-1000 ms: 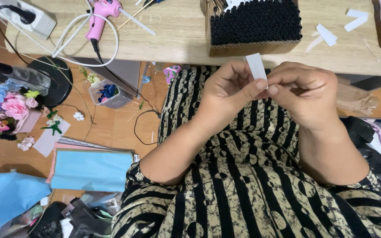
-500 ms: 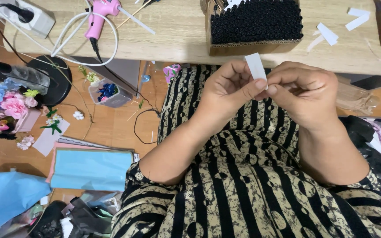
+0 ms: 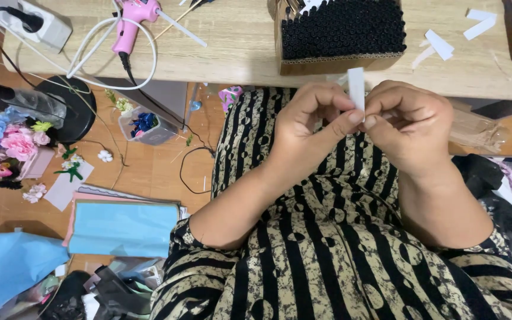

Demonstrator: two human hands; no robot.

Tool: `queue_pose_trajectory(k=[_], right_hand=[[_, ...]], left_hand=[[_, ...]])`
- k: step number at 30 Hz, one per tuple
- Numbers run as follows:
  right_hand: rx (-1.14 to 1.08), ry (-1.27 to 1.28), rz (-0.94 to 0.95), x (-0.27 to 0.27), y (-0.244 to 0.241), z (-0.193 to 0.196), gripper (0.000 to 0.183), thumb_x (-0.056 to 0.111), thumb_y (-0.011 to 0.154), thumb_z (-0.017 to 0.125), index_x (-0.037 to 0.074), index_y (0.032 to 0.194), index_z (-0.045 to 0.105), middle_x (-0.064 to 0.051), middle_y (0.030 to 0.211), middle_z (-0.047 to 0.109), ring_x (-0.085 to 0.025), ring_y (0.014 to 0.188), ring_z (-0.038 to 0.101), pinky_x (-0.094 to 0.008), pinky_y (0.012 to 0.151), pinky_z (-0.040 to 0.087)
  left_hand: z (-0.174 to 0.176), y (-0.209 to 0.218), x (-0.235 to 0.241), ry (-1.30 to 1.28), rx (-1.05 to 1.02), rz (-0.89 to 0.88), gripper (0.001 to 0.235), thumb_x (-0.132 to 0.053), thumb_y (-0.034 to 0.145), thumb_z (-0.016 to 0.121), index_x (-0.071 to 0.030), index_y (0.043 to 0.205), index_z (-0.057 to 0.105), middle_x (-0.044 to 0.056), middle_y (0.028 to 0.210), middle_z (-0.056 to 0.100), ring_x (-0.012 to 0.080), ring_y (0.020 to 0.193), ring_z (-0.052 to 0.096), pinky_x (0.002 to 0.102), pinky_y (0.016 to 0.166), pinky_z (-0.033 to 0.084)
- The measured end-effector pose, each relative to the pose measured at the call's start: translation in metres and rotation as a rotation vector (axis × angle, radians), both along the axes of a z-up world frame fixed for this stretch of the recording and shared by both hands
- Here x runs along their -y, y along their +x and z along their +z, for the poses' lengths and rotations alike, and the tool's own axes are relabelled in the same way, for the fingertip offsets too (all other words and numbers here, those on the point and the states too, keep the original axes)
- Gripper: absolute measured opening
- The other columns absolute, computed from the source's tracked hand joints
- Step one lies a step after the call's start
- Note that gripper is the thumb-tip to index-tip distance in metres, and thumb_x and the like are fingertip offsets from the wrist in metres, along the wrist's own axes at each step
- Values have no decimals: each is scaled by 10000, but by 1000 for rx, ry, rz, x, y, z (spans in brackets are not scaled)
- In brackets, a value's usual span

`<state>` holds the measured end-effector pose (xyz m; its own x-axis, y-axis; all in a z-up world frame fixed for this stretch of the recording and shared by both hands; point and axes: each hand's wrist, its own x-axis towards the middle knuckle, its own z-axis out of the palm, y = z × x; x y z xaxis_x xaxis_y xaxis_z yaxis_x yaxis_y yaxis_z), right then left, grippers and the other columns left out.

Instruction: Attaching small white paper labels or tags to the ends of thin black sticks at a workstation.

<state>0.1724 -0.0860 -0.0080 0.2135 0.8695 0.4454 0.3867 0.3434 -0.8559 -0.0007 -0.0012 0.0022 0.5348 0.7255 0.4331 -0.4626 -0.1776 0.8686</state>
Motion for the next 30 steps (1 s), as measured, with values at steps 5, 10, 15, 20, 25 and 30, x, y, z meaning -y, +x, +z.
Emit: queue_pose_trajectory(k=[5,10,15,20,25,30], right_hand=[[-40,-6,-31,0,-2,1,114,-118,948,660,-6,931,645,-98,821,628,-116,649,513,-228,605,416],[-39,-7,-57,2,-2,1,119,-127,948,642,-10,925,640,-89,806,617,-113,649,479,-235,604,367],[-90,-4,-9,2,-11,12,65,-84,999,683,-42,967,647,-160,889,684,-206,780,707,-286,743,640],[24,150,10,-1,-9,9,113,40,1041,650,-30,962,610,-173,863,682,-233,766,731,-283,700,629],[473,546,-90,-8,11,-6,132,-84,1007,741,-50,999,614,-168,806,659,-206,640,628,-264,531,489],[1013,425,-369,0,4,0,167,107,1071,897,84,1202,795,-117,901,581,-238,749,461,-352,572,382]], left_hand=[[-3,-5,1,65,-114,23,131,-186,998,718,-185,1129,712,16,1129,669,126,1066,650,232,932,574],[-4,-7,3,86,-122,35,177,-192,978,757,-201,1152,723,20,1171,702,120,1090,687,225,980,610],[3,-8,1,174,-135,103,94,-172,1007,712,-192,1098,724,-21,1058,760,110,1010,709,286,1000,579],[1,-7,-1,125,-142,137,65,-165,1001,686,-138,1053,714,22,1017,732,130,952,674,267,860,580],[-8,-4,-6,47,-90,79,65,-164,1018,666,-149,1067,706,-13,929,691,76,802,598,209,716,510],[-4,-4,-4,101,-130,152,49,-119,989,699,-138,1027,723,3,913,700,89,796,588,228,720,502]])
